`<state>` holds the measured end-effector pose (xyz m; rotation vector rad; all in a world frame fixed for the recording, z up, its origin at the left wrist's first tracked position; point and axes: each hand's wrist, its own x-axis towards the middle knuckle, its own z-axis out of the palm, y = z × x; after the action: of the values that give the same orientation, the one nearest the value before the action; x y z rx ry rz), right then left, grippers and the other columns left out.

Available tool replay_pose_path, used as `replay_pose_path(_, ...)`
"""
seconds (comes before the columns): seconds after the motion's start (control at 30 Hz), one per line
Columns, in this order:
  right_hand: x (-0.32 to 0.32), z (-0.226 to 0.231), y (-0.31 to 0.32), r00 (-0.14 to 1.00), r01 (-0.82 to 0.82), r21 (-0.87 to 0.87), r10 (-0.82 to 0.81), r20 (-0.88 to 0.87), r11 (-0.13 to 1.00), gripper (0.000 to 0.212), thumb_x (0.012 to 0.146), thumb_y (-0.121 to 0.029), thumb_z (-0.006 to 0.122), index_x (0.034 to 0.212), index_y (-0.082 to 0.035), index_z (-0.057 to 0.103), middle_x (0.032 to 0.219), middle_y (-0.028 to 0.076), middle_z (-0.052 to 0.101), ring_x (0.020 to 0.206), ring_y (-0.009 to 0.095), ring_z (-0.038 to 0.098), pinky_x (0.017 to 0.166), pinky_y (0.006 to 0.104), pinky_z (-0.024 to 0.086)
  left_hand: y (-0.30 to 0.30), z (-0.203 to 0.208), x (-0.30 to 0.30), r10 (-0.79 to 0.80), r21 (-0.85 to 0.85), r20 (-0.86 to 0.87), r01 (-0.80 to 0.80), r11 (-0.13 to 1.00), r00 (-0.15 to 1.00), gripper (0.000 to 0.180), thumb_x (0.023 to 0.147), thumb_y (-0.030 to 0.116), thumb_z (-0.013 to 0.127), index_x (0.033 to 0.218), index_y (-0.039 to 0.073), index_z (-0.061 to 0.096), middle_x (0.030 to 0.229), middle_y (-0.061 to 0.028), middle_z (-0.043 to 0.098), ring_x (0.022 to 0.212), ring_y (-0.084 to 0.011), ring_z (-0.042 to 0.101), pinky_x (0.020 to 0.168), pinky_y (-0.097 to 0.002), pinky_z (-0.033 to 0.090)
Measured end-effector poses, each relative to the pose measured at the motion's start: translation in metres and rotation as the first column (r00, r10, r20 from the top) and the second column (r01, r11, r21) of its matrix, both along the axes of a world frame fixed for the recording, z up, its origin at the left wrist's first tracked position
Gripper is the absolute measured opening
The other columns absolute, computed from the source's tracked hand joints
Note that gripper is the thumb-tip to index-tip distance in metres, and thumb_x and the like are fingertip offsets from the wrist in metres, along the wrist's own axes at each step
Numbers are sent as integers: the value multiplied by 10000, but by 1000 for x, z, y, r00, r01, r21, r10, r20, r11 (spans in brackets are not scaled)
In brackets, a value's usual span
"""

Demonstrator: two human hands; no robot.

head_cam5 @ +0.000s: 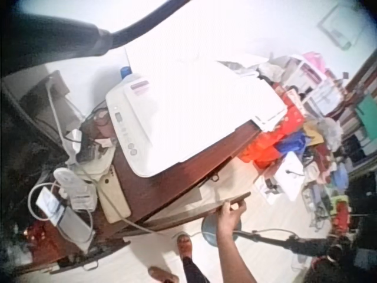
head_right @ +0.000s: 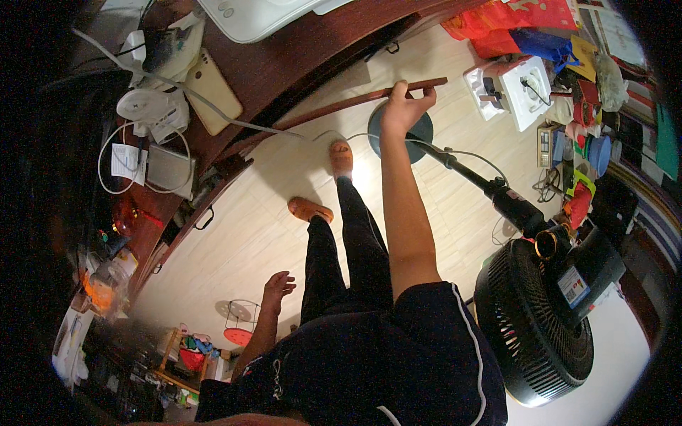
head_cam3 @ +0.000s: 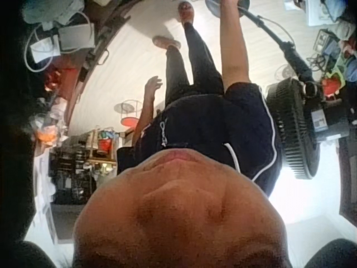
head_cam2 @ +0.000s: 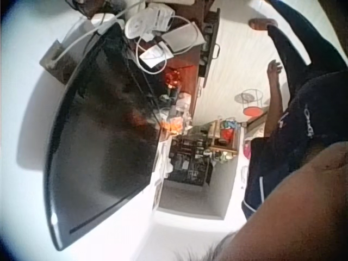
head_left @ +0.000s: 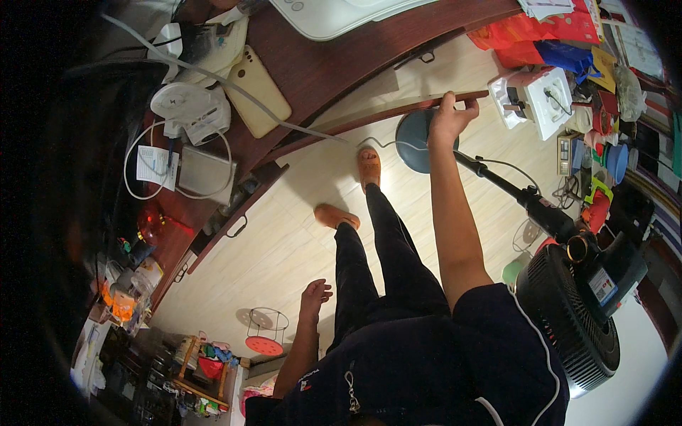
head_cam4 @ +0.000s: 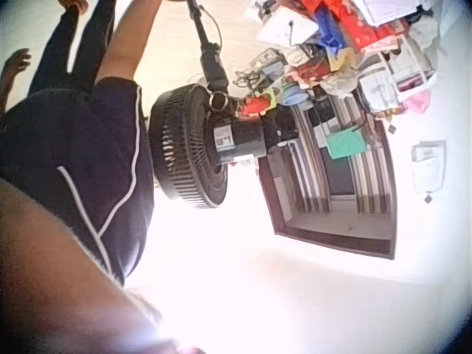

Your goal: The person retrieves a water bottle from under a desk, then unpacks a pink backpack to remove several yellow notebooks. They walk to a cabinet, sit on the floor, and organize the notebooks and other stationery items inside plastic bags within the cabinet.

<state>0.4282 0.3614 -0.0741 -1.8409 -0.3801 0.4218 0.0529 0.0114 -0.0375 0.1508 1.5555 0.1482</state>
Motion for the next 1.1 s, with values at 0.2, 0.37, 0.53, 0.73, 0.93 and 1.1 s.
replay_pose_path(0.2,1,-7,30,992,-86,-6,86,94,996,639,756,-211,580,1217,109,274,1204,257,375,1097,320,413,961,348,292,-4,-5,4,-16,-18,-1,16,1000,1000,337,882,267,506,1130,39,502,957,-98,616,791,-180,613,694,-293,475)
replay_pose_path(0.37,9,-10,30,986,-100,-71,109,126,992,662,732,-221,593,1211,112,280,1186,258,395,1088,333,424,954,362,311,0,-1,11,-9,12,13,9,1000,1000,328,890,261,495,1131,39,502,958,-98,616,786,-179,614,692,-292,473)
replay_pose_path(0.53,7,-10,-5,1000,2,-31,-2,11,1000,602,742,-177,578,1194,97,291,1161,229,425,1045,295,461,896,353,375,0,-3,13,-12,-17,-11,11,1000,1000,342,886,278,502,1128,37,505,957,-98,618,788,-182,616,691,-289,472)
replay_pose_path(0.73,-8,15,-42,1000,22,-58,-22,-9,998,537,782,-148,543,1162,109,263,1157,195,388,1041,248,434,914,328,358,-1,-2,20,1,-37,-32,-2,999,999,314,889,251,485,1114,34,519,935,-90,612,748,-159,605,673,-262,467)
replay_pose_path(0.93,-9,18,-53,997,54,-50,-57,-57,997,544,786,-164,541,1159,123,268,1169,213,377,1069,265,421,946,349,332,15,1,27,-18,-12,-14,18,1000,1000,291,893,239,481,1099,38,529,926,-83,611,752,-147,603,653,-250,455)
replay_pose_path(1.1,-9,25,-51,997,69,-106,-73,-30,992,541,780,-159,562,1148,126,287,1149,218,396,1056,274,431,940,356,340,60,7,47,-60,317,-132,100,943,989,209,888,160,502,1026,14,562,897,-83,618,751,-126,583,674,-246,464)
